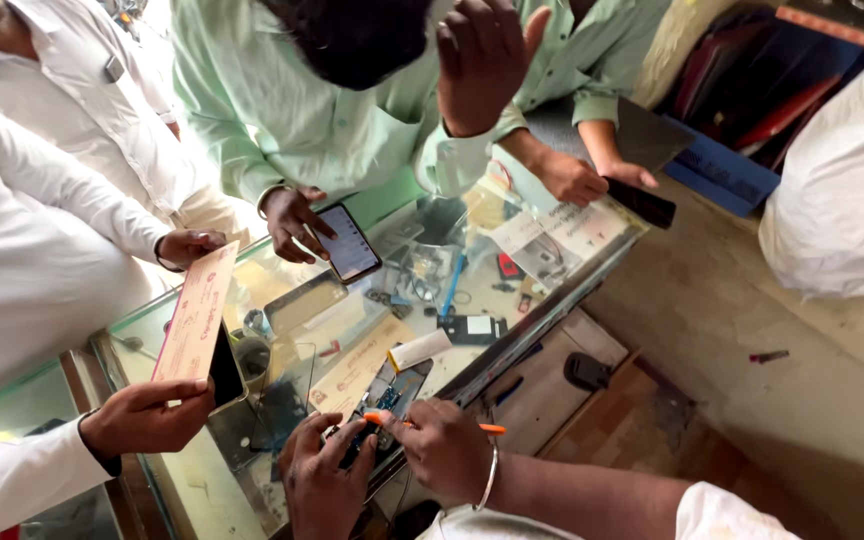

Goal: The person works at a repair counter on a disassembled smartphone, first handling its exposed internals near a glass display case, then moving to a workbench where they use a screwdriver and a brush on the phone's board and battery, and finally pry at the internal components with a metal tool.

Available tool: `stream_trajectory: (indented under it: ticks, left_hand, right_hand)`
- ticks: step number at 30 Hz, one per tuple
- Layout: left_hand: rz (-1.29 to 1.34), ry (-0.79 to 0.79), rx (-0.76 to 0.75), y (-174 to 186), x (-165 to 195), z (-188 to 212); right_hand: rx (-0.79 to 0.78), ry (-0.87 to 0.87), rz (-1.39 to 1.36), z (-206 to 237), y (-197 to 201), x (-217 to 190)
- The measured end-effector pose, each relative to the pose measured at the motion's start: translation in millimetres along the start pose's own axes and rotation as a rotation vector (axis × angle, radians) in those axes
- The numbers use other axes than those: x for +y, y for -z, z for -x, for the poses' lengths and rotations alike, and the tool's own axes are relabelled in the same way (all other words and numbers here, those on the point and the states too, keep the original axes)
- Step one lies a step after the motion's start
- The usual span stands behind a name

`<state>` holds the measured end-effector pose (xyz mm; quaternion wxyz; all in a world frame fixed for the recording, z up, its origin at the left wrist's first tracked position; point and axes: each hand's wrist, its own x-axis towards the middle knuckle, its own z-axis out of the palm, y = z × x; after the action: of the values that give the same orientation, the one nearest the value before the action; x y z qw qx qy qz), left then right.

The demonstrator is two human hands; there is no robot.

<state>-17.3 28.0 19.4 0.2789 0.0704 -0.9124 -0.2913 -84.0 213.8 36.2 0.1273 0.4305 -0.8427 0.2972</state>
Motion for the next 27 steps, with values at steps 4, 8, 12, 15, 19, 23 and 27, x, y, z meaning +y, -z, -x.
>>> stream_trajectory:
  ticks: [4,8,12,15,19,23,27]
  left_hand:
    - [-0.077,-0.024,0.027,-2.7,2.1,1.7]
    - [-0.072,-0.033,0.061,-15.3,-7.5,8.9]
    - [-0.141,-0.062,0.078,-27.8,-29.2,8.1]
    - [-0.044,-0.202,0.096,-30.5,-42.4,1.6]
    - [0.016,-0.143,0.119,-39.7,-43.7,-4.0]
    - [0.024,-0.135,0.088,-60.4,-34.7,-9.0]
    - [-0.034,-0.205,0.111,-54.2,-38.6,-8.0]
  right_hand:
    - [-0.023,-0.031,-0.060,3.8,3.8,3.0]
    - [-0.080,0.012,-0.103,4.3,7.4,20.2]
    - [-0.110,0.097,-0.105,-0.7,5.5,42.6]
    - [-0.100,0.188,-0.135,-3.9,0.3,58.1]
    - [-0.075,0.302,-0.235,-4.9,-5.6,78.8]
    - [0.011,0.352,-0.263,-4.5,-7.1,89.3]
    - [0.040,0.341,-0.365,-8.2,-3.4,91.6]
